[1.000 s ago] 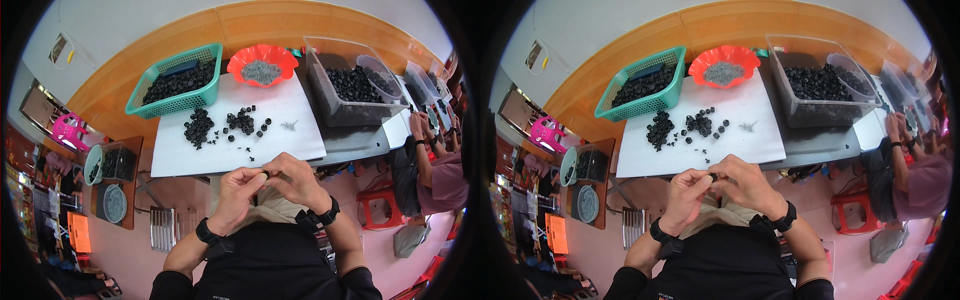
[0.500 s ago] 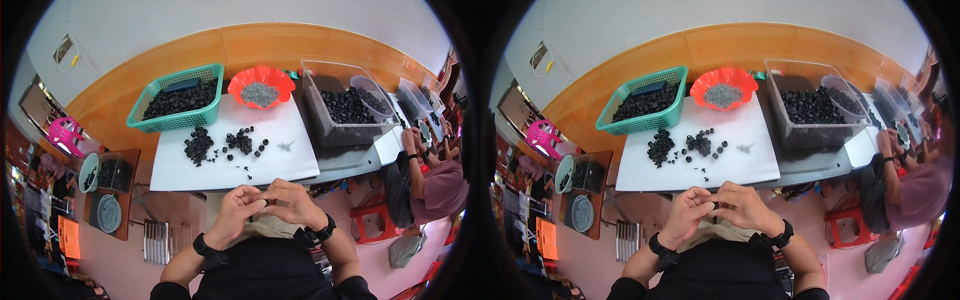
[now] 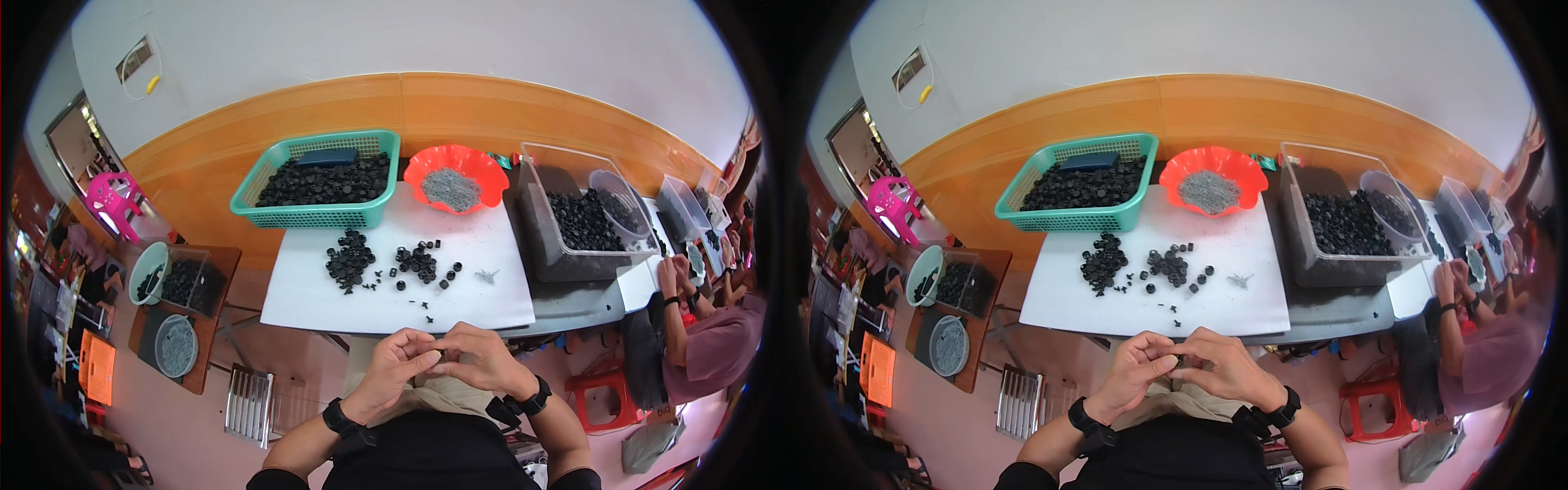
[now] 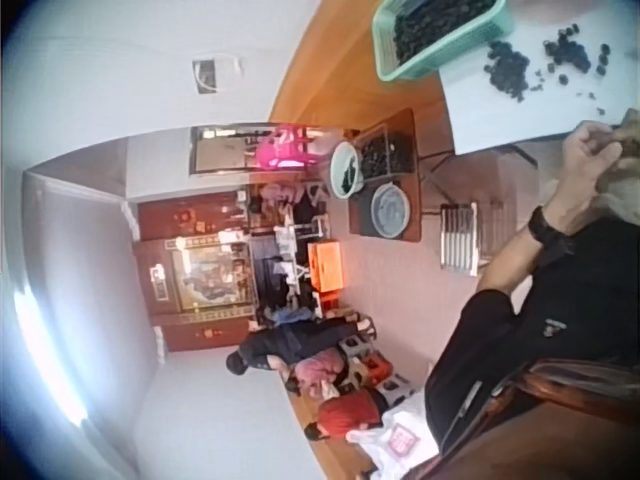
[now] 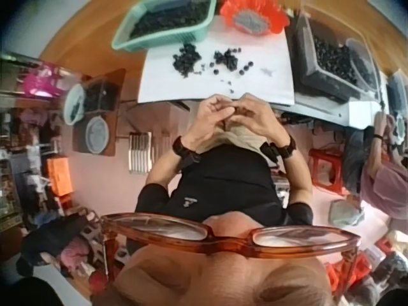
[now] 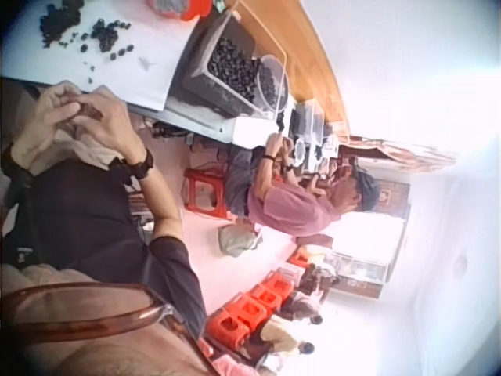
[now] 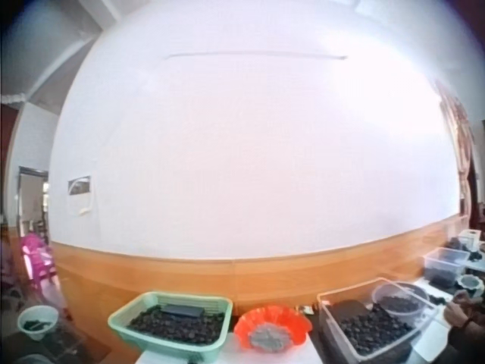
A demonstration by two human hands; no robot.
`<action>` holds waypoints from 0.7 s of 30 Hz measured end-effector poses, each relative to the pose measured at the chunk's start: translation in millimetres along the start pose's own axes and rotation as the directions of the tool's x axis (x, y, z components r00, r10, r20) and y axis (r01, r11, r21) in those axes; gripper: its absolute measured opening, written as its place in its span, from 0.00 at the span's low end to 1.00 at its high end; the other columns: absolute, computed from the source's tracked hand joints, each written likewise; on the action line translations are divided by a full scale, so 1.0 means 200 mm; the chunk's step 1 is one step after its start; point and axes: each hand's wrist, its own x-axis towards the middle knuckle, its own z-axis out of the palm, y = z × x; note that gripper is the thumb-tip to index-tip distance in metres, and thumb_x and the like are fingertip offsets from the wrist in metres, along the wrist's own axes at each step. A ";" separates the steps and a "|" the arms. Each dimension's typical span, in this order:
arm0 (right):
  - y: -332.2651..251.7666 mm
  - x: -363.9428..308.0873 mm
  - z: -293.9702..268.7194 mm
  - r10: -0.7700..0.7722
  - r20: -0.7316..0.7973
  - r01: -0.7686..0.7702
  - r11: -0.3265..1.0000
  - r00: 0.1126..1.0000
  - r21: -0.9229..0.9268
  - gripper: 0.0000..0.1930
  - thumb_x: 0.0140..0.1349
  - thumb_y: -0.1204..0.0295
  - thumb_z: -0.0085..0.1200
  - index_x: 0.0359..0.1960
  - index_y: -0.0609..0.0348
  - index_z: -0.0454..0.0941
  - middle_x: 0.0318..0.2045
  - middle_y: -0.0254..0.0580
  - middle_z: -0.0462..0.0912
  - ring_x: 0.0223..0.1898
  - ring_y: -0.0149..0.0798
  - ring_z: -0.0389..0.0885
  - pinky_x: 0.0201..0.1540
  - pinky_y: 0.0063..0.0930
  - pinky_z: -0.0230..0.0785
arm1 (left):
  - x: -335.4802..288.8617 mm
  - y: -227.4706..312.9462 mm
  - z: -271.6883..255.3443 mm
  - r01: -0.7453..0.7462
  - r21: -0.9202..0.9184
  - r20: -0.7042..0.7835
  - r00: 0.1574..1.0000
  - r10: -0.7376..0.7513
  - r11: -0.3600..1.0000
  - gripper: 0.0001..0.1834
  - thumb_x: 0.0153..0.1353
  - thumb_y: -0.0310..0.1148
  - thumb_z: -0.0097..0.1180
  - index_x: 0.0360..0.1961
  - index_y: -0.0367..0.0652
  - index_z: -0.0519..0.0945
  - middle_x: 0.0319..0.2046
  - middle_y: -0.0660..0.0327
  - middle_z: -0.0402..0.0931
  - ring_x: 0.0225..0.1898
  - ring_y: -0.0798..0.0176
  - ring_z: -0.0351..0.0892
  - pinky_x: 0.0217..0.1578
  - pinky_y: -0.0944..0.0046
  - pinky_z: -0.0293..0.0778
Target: Assembling small black plastic components by hand at a workbench.
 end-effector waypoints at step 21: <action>0.08 0.03 -0.12 0.022 -0.356 -0.084 0.983 0.934 -0.161 0.09 0.58 0.83 0.65 0.41 0.66 0.84 0.32 0.47 0.84 0.30 0.37 0.83 0.34 0.26 0.75 | 0.50 0.78 -0.37 -0.366 0.921 0.164 0.674 0.720 0.133 0.08 0.59 0.22 0.65 0.40 0.33 0.83 0.41 0.54 0.85 0.40 0.64 0.85 0.43 0.66 0.79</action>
